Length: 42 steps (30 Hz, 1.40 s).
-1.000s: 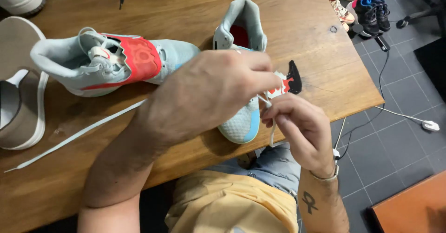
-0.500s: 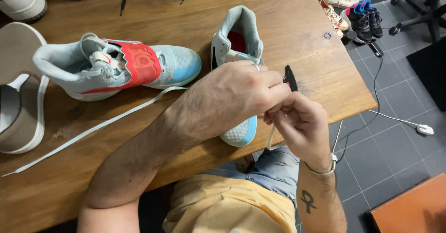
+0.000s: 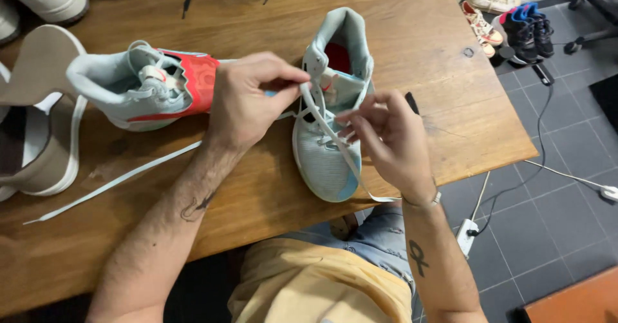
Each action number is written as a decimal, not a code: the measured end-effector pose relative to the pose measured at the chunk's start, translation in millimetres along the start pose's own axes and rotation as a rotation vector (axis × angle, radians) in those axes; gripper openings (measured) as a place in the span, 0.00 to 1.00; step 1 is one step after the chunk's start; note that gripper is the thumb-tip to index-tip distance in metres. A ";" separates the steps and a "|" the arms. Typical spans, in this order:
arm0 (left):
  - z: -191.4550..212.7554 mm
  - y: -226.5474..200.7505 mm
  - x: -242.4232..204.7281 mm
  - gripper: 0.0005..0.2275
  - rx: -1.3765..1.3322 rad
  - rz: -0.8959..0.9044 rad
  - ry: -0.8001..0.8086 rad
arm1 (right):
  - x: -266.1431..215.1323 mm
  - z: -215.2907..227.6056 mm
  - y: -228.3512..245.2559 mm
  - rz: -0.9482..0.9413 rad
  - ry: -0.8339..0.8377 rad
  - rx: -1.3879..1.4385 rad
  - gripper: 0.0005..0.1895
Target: The person laces a light blue and white high-top sneaker by threading white laces through the eyelets. They pull the laces tight, cross them over, and continue lacing up to the top of the shoe before tying a knot.
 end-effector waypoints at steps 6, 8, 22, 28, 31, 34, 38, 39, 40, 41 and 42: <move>-36.9 47.8 -53.5 0.08 -0.322 0.586 -0.255 | 29.0 -5.8 -21.1 0.209 -0.093 -0.572 0.08; -44.4 50.9 -55.9 0.06 -0.367 0.572 -0.332 | 33.6 -3.6 -31.9 0.159 -0.090 -0.666 0.11; -60.0 48.4 -51.2 0.04 -0.317 0.609 -0.385 | 51.4 -14.2 -36.7 0.098 -0.107 -0.843 0.16; -62.5 50.2 -53.3 0.04 -0.323 0.626 -0.390 | 53.0 -14.2 -43.9 0.119 -0.131 -0.847 0.17; -65.2 55.5 -54.3 0.04 -0.356 0.638 -0.372 | 53.3 -15.0 -45.1 0.143 -0.148 -0.813 0.17; -66.8 57.4 -55.1 0.04 -0.377 0.633 -0.338 | 53.1 -15.8 -44.6 0.175 -0.169 -0.786 0.17; -67.1 58.4 -51.8 0.04 -0.329 0.573 -0.315 | 52.4 -15.5 -42.4 0.210 -0.182 -0.722 0.15; -67.3 56.4 -52.3 0.04 -0.330 0.573 -0.313 | 51.5 -15.5 -41.6 0.209 -0.184 -0.722 0.15; -67.5 53.7 -52.3 0.05 -0.328 0.547 -0.303 | 50.6 -15.4 -40.4 0.217 -0.189 -0.689 0.15; -67.8 51.1 -51.6 0.06 -0.327 0.520 -0.293 | 50.1 -14.9 -39.1 0.226 -0.195 -0.657 0.14; -66.8 47.4 -50.7 0.06 -0.328 0.518 -0.291 | 49.3 -14.1 -39.0 0.226 -0.199 -0.657 0.14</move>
Point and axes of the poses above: each hand's wrist, its own x-axis towards the middle knuckle, its own z-axis out of the back of the hand, y = z × x, the point moved 3 cm from there along x, towards the middle knuckle, and after that the axes turned 3 degrees about x, right-handed, at the moved point
